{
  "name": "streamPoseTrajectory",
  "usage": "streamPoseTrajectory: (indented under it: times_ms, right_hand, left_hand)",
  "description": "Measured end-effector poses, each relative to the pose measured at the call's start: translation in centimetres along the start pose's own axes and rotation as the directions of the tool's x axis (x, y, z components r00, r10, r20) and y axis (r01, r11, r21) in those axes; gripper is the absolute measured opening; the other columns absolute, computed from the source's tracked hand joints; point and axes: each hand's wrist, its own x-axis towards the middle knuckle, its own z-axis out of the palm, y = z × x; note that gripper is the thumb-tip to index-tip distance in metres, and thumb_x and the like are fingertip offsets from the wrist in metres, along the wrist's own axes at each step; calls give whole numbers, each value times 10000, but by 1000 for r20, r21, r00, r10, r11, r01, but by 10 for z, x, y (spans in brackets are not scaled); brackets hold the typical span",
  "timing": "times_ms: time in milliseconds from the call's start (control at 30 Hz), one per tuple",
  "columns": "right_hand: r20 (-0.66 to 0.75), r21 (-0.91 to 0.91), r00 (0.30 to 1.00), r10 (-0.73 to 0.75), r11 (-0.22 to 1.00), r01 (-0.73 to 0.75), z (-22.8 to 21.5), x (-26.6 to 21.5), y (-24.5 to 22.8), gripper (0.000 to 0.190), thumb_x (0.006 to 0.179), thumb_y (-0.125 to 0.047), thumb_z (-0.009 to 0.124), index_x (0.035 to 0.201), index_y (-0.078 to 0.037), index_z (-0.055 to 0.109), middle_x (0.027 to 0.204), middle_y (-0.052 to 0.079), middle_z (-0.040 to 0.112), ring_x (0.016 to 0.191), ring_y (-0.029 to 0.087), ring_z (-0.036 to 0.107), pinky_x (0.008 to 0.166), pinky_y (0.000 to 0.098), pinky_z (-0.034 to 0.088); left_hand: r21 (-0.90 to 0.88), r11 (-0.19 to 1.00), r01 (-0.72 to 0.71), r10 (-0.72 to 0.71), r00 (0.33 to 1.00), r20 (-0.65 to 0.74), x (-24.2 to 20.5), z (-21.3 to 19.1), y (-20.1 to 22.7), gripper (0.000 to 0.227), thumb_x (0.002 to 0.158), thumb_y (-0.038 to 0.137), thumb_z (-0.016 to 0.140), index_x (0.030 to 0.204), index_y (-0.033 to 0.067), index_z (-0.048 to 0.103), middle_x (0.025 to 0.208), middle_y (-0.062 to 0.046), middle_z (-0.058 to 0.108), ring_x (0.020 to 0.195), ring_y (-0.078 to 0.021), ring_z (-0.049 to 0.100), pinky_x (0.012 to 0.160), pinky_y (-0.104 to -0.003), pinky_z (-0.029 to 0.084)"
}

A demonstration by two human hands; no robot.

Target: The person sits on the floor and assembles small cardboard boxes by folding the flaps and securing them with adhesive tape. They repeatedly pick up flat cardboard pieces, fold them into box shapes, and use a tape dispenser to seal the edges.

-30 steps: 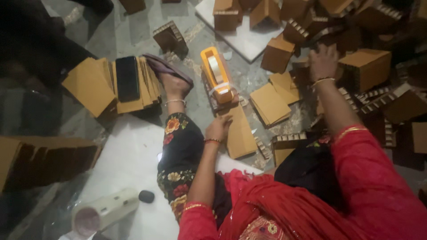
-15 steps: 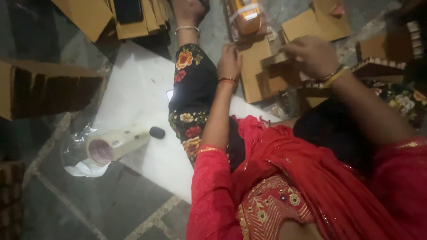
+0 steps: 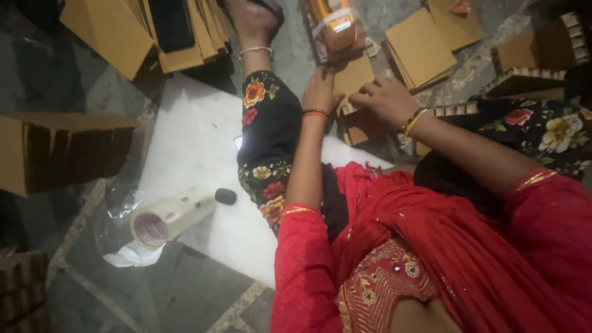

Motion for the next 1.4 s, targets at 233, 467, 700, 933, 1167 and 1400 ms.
streamPoseTrajectory:
  times_ms: [233,467,700,933,1167,1400]
  right_hand:
    - [-84,109,996,-13,994,22,-2,-10,-5,259,921,-200,596,1168,-251,653,1347,41,617,1315,296,534,1103,468,427]
    - [-117,-86,993,-23,996,13,24,-12,4,547,921,-215,597,1458,-311,559,1621,146,366,1511,391,301,1228,610,222]
    - [-36,198,998,44,980,-36,34,-13,9,627,963,-209,622,1569,-181,462,1635,121,420,1529,340,351,1272,509,285]
    - [13,465,839,544,740,-486,37,-21,138,671,884,-411,786,1432,-102,551,1403,169,590,1291,369,562,1103,499,445]
    - [80,31,665,743,665,-746,56,-43,154,1345,514,-523,985,1560,-57,279,1266,225,605,1156,418,578,948,547,448]
    - [-22,32,697,717,697,-716,71,-49,168,1156,618,-491,971,1512,-89,359,1331,214,594,1199,431,575,968,538,481]
  left_hand:
    - [-151,986,70,-86,991,-106,9,15,-10,663,719,329,830,1302,109,606,1341,-183,513,1229,-380,490,1016,-461,481]
    - [-604,793,73,-36,997,73,8,41,-41,375,1082,400,584,1210,63,687,1173,-195,735,1141,-367,690,1002,-420,556]
    - [-457,862,-219,245,970,-2,-56,-27,23,464,755,216,817,1177,82,679,1063,-187,712,982,-400,678,852,-437,531]
    - [-151,970,-188,149,959,-239,-45,-10,29,379,810,57,764,1165,188,737,954,-98,765,894,-296,729,1212,-516,344]
    - [-121,970,-213,187,963,-194,-39,-13,22,392,787,101,797,1165,155,707,991,-82,764,938,-280,717,1231,-575,175]
    - [-92,955,-284,256,937,-237,-41,-32,32,423,757,95,800,1165,156,711,1045,-78,764,983,-262,717,1226,-551,213]
